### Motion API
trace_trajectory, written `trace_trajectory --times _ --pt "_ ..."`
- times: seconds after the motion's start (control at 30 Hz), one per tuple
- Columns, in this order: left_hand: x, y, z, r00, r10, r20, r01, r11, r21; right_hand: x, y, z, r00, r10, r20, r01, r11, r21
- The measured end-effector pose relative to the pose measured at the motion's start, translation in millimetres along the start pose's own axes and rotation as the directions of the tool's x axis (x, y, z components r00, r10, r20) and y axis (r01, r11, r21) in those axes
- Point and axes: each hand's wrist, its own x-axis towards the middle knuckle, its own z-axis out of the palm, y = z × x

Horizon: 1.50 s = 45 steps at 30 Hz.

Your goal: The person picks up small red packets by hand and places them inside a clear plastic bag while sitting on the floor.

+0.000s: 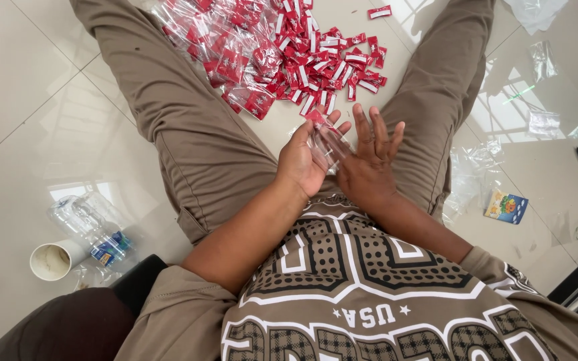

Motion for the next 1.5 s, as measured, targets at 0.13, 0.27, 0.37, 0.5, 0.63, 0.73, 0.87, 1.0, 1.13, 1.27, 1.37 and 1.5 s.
trace_trajectory --times 0.13,0.27,0.37,0.5,0.63,0.73,0.87,1.0,1.13,1.27,1.37,1.5 --pt "0.3 5.2 0.1 1.0 -0.007 -0.025 0.007 1.0 -0.01 1.1 0.3 0.6 0.997 -0.056 -0.044 0.055 0.998 -0.018" --pt "1.6 6.3 -0.1 0.999 -0.002 -0.043 0.002 1.0 -0.009 3.3 -2.2 -1.2 0.999 -0.036 -0.004 0.036 0.999 0.001" --pt "2.1 5.2 -2.2 0.998 -0.002 -0.06 0.003 1.0 0.007 4.2 -1.9 0.7 0.999 -0.024 0.026 0.024 1.0 0.02" --pt "13.6 4.4 -13.2 0.994 -0.011 -0.107 0.014 1.0 0.021 7.7 -2.2 5.1 0.994 -0.007 0.108 0.003 0.999 0.039" --pt "38.7 26.4 -44.8 0.98 0.001 -0.201 -0.002 1.0 -0.008 10.4 7.7 8.7 0.988 0.025 0.152 -0.055 0.978 0.199" --pt "57.3 52.5 -71.5 0.969 0.051 -0.241 -0.073 0.994 -0.084 9.0 34.2 23.9 0.981 0.062 0.185 -0.123 0.932 0.34" --pt "47.4 80.5 -66.6 0.96 0.176 -0.219 -0.207 0.97 -0.128 7.1 87.3 65.7 0.933 0.221 0.286 -0.307 0.901 0.305" --pt "35.9 77.4 -53.7 0.962 0.208 -0.177 -0.236 0.959 -0.155 18.9 119.2 116.9 0.931 0.191 0.311 -0.281 0.92 0.275" --pt "23.8 74.2 -36.7 0.965 0.204 -0.164 -0.229 0.961 -0.154 43.9 133.0 162.0 0.965 0.121 0.232 -0.169 0.965 0.2" --pt "16.1 74.0 -26.4 0.974 0.174 -0.146 -0.198 0.965 -0.172 62.1 123.4 156.3 0.97 0.097 0.224 -0.138 0.975 0.176" --pt "11.4 76.4 -20.3 0.977 0.178 -0.118 -0.195 0.968 -0.155 58.5 123.0 163.4 0.946 0.102 0.308 -0.145 0.982 0.12" --pt "9.1 76.0 -21.1 0.977 0.201 -0.078 -0.211 0.964 -0.161 51.0 129.4 172.4 0.912 0.169 0.374 -0.189 0.982 0.016"
